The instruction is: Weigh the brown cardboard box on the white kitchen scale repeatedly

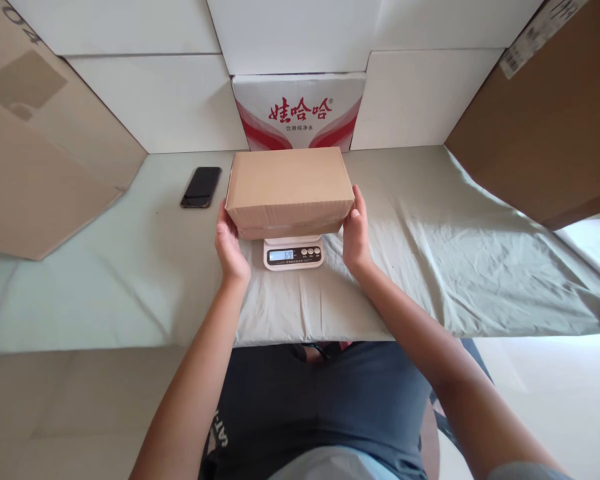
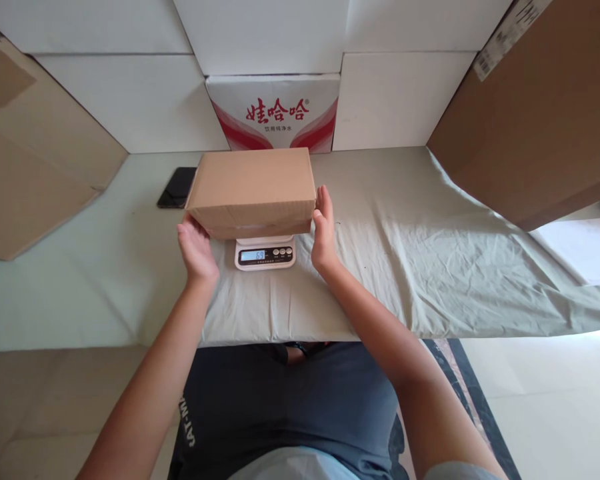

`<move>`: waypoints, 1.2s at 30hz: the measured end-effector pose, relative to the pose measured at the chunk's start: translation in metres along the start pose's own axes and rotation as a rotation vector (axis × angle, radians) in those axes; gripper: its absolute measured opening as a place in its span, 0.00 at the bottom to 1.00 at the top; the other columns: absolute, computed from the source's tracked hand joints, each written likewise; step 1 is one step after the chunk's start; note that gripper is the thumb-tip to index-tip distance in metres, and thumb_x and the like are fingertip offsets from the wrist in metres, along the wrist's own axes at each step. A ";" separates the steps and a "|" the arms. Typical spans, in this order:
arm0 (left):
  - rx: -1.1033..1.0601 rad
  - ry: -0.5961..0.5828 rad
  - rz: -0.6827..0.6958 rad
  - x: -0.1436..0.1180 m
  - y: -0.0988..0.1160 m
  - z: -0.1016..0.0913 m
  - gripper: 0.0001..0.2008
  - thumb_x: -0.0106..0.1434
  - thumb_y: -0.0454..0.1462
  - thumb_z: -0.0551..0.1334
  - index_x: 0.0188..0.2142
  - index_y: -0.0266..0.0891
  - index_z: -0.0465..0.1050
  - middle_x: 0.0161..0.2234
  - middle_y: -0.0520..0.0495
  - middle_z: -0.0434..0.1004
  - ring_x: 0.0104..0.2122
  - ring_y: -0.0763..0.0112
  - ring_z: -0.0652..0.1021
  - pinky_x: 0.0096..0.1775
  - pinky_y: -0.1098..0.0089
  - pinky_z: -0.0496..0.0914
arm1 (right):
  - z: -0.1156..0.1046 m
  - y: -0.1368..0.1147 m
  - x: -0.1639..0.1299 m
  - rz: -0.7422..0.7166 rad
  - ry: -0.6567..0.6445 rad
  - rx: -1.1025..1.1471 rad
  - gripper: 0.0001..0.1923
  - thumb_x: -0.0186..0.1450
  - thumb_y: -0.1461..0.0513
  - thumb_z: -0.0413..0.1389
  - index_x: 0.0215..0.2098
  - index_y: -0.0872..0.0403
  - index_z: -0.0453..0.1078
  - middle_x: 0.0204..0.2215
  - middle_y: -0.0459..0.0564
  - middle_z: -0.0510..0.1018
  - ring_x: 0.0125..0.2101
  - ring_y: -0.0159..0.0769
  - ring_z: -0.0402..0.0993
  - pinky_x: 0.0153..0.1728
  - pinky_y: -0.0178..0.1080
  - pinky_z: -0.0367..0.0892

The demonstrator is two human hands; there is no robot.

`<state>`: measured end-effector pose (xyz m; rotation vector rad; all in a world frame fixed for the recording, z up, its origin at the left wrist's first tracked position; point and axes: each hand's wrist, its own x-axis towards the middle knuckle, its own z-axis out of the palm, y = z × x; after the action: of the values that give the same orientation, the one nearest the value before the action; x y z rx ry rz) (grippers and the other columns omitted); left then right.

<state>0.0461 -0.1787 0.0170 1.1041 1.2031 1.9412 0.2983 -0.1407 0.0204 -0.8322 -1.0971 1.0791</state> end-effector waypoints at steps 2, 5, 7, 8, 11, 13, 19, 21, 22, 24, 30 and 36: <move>0.010 0.001 -0.014 0.005 -0.005 -0.003 0.50 0.67 0.76 0.54 0.72 0.48 0.73 0.78 0.39 0.70 0.81 0.46 0.65 0.80 0.49 0.61 | -0.002 0.000 0.003 0.007 0.016 0.008 0.46 0.69 0.31 0.55 0.79 0.35 0.58 0.85 0.42 0.57 0.87 0.52 0.47 0.87 0.65 0.45; 0.023 0.000 -0.029 0.012 -0.013 -0.007 0.51 0.67 0.78 0.50 0.73 0.50 0.73 0.79 0.41 0.68 0.82 0.48 0.64 0.80 0.52 0.60 | -0.006 0.004 0.010 0.037 0.059 0.019 0.50 0.65 0.29 0.56 0.79 0.37 0.57 0.86 0.45 0.54 0.87 0.51 0.46 0.88 0.63 0.45; 0.006 0.024 -0.032 0.015 -0.017 -0.006 0.52 0.67 0.78 0.51 0.73 0.48 0.72 0.79 0.40 0.68 0.81 0.48 0.64 0.80 0.53 0.61 | -0.009 0.009 0.016 0.056 0.100 0.025 0.53 0.63 0.28 0.57 0.79 0.37 0.58 0.86 0.46 0.54 0.87 0.50 0.47 0.88 0.63 0.44; -0.006 0.039 -0.036 0.015 -0.019 -0.005 0.53 0.66 0.78 0.51 0.73 0.47 0.71 0.79 0.39 0.68 0.81 0.48 0.65 0.79 0.54 0.62 | -0.011 0.013 0.018 0.062 0.115 0.021 0.53 0.63 0.28 0.57 0.79 0.37 0.57 0.86 0.47 0.54 0.87 0.50 0.47 0.88 0.63 0.44; -0.030 0.072 -0.063 0.017 -0.021 0.001 0.54 0.66 0.79 0.49 0.74 0.46 0.70 0.79 0.38 0.69 0.80 0.51 0.67 0.78 0.56 0.64 | -0.015 0.023 0.025 0.066 0.125 -0.019 0.54 0.65 0.28 0.53 0.81 0.40 0.54 0.86 0.50 0.54 0.87 0.51 0.45 0.87 0.65 0.43; -0.041 0.086 -0.086 0.017 -0.022 0.003 0.56 0.66 0.80 0.45 0.74 0.45 0.70 0.78 0.37 0.69 0.80 0.51 0.68 0.78 0.56 0.65 | -0.017 0.027 0.028 0.063 0.127 -0.025 0.55 0.66 0.28 0.53 0.82 0.43 0.54 0.86 0.53 0.54 0.87 0.52 0.46 0.87 0.64 0.43; -0.079 0.148 -0.115 0.023 -0.026 0.004 0.59 0.66 0.80 0.41 0.72 0.41 0.72 0.78 0.33 0.69 0.79 0.50 0.69 0.76 0.56 0.67 | -0.017 0.027 0.034 0.095 0.163 0.045 0.55 0.63 0.30 0.59 0.79 0.46 0.60 0.84 0.53 0.60 0.86 0.52 0.50 0.87 0.60 0.45; -0.089 0.149 -0.121 0.025 -0.028 0.003 0.57 0.67 0.80 0.40 0.71 0.44 0.73 0.77 0.36 0.71 0.78 0.52 0.70 0.76 0.58 0.67 | -0.018 0.026 0.035 0.106 0.161 0.056 0.53 0.62 0.30 0.60 0.77 0.43 0.62 0.84 0.50 0.61 0.86 0.51 0.51 0.88 0.61 0.44; -0.093 0.149 -0.120 0.025 -0.029 0.003 0.56 0.67 0.80 0.40 0.70 0.44 0.74 0.77 0.36 0.72 0.78 0.51 0.70 0.76 0.57 0.67 | -0.018 0.026 0.036 0.109 0.161 0.060 0.52 0.61 0.30 0.60 0.76 0.42 0.63 0.84 0.49 0.62 0.86 0.51 0.51 0.88 0.61 0.43; -0.103 0.155 -0.111 0.025 -0.031 0.003 0.55 0.68 0.79 0.41 0.69 0.44 0.75 0.76 0.36 0.72 0.78 0.51 0.70 0.76 0.56 0.67 | -0.019 0.026 0.037 0.112 0.164 0.067 0.51 0.61 0.30 0.61 0.74 0.41 0.65 0.83 0.48 0.63 0.86 0.51 0.51 0.88 0.62 0.43; -0.099 0.148 -0.087 0.025 -0.037 -0.001 0.53 0.70 0.78 0.42 0.69 0.45 0.75 0.77 0.37 0.71 0.79 0.51 0.69 0.77 0.54 0.65 | -0.022 0.029 0.039 0.115 0.154 0.083 0.50 0.60 0.30 0.61 0.73 0.41 0.66 0.83 0.49 0.63 0.85 0.54 0.52 0.87 0.65 0.44; -0.061 0.120 -0.064 0.026 -0.040 -0.003 0.55 0.68 0.79 0.39 0.71 0.45 0.73 0.77 0.36 0.71 0.78 0.51 0.69 0.76 0.55 0.67 | -0.024 0.034 0.040 0.110 0.142 0.061 0.48 0.61 0.29 0.61 0.72 0.41 0.67 0.82 0.49 0.66 0.84 0.54 0.56 0.87 0.64 0.46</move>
<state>0.0332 -0.1424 -0.0119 0.9184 1.2191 2.0048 0.3159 -0.0928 -0.0068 -0.9149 -0.9043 1.1222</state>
